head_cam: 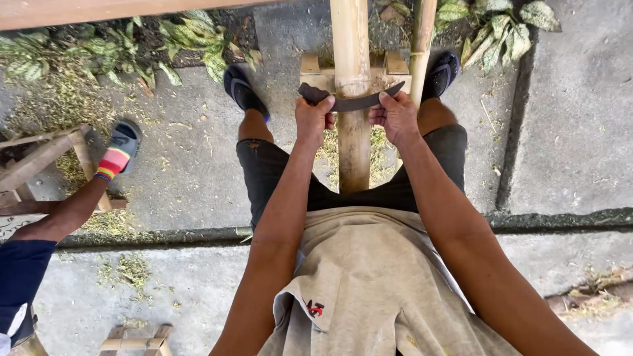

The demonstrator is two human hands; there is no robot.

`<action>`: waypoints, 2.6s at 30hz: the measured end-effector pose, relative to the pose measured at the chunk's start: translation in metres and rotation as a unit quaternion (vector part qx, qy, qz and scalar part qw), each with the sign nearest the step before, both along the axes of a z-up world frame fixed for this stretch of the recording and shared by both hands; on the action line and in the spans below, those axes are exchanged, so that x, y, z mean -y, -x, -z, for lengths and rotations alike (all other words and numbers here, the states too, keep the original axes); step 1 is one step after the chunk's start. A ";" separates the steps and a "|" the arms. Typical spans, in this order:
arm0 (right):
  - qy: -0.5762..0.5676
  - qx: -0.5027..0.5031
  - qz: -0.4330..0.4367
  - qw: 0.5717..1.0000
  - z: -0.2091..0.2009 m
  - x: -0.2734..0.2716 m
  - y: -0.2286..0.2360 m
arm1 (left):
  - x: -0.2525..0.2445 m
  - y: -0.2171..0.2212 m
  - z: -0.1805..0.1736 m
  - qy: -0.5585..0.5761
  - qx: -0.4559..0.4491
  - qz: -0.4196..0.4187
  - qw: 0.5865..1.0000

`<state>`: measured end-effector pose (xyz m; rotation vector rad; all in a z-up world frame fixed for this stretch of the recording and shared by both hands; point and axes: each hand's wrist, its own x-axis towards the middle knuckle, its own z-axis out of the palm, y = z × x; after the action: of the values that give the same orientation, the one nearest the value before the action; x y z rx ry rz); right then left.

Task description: Shaving or scraping the outer layer of a bamboo pole using a drawknife-like tool.

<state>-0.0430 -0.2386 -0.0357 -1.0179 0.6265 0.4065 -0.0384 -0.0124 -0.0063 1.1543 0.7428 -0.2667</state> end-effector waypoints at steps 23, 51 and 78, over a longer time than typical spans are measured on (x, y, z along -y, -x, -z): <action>0.147 0.011 -0.003 0.989 -0.001 -0.014 -0.038 | 0.012 -0.044 0.000 -0.029 0.011 -0.021 0.999; 0.133 0.028 0.020 0.990 -0.019 -0.018 -0.044 | 0.014 -0.049 0.015 -0.019 0.014 -0.003 1.000; 0.202 0.049 -0.016 0.978 -0.049 -0.032 -0.036 | 0.007 -0.042 0.014 0.013 0.031 -0.026 0.999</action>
<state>-0.0073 -0.2062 0.0137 -1.4284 0.6179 0.2580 0.0034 -0.0190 -0.0203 1.1125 0.7109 -0.1961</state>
